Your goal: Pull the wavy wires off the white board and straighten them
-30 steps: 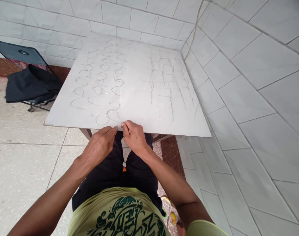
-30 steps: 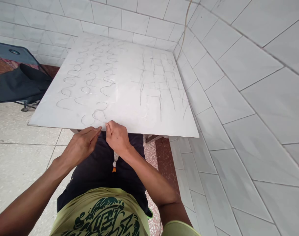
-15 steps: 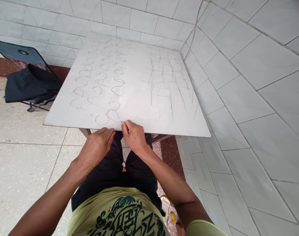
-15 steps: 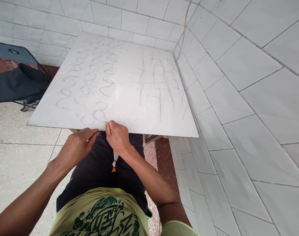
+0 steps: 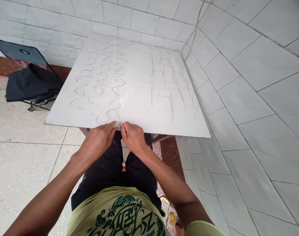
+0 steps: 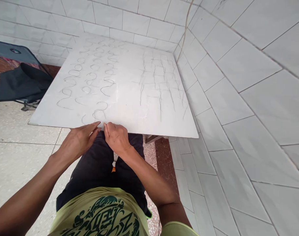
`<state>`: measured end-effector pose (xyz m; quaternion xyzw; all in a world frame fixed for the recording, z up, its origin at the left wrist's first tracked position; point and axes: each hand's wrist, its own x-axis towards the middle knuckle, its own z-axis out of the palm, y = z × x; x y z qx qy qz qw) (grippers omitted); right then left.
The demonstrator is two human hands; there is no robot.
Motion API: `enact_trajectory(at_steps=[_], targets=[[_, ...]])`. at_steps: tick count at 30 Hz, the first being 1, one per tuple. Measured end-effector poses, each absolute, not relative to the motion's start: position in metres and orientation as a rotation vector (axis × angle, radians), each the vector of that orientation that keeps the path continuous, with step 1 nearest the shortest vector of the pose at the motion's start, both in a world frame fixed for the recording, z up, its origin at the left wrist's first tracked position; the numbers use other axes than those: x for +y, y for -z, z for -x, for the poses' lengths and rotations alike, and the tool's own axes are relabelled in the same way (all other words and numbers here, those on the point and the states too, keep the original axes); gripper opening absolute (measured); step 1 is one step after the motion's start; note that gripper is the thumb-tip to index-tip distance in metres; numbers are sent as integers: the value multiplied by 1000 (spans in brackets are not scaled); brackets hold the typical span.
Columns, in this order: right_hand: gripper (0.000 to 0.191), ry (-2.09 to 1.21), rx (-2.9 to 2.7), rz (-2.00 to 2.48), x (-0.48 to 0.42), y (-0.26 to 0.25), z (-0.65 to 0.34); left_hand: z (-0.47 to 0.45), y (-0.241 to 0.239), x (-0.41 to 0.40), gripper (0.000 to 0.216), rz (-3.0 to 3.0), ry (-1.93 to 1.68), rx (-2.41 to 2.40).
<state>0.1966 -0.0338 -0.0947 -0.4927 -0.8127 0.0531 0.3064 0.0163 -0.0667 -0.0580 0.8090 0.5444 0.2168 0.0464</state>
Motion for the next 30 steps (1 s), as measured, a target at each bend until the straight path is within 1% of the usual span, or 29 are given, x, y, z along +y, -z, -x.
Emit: enact_trajectory(at_steps=[5,11,14,15,18,19,22,24,27,30], targets=[[43,-150,-2131,1352,-34,98,-193,-19,60,-62,32,-2545,-606,1588],[41,-189,-2130,1327,-35,100,-190,-27,63,-62,36,-2439,-749,1664],[41,-186,-2105,1342,-35,98,-193,-25,61,-62,35,-2288,-821,1655],[41,-178,-2089,1345,-35,97,-195,-23,58,-63,38,-2217,-837,1645],[42,-150,-2033,1352,-35,94,-205,-10,44,-70,63,-1904,-917,1648],[43,-148,-2014,1354,-35,93,-208,-6,38,-74,63,-1780,-966,1656],[43,-166,-1957,1352,-38,89,-216,4,24,-83,53,-1505,-1094,1632],[44,-200,-1913,1347,-40,86,-218,5,23,-85,52,-1433,-1073,1555],[44,-294,-1839,1347,-44,82,-217,1,31,-83,55,-1303,-941,1360],[44,-358,-1804,1342,-46,79,-216,-5,41,-76,48,-1120,-788,1131]])
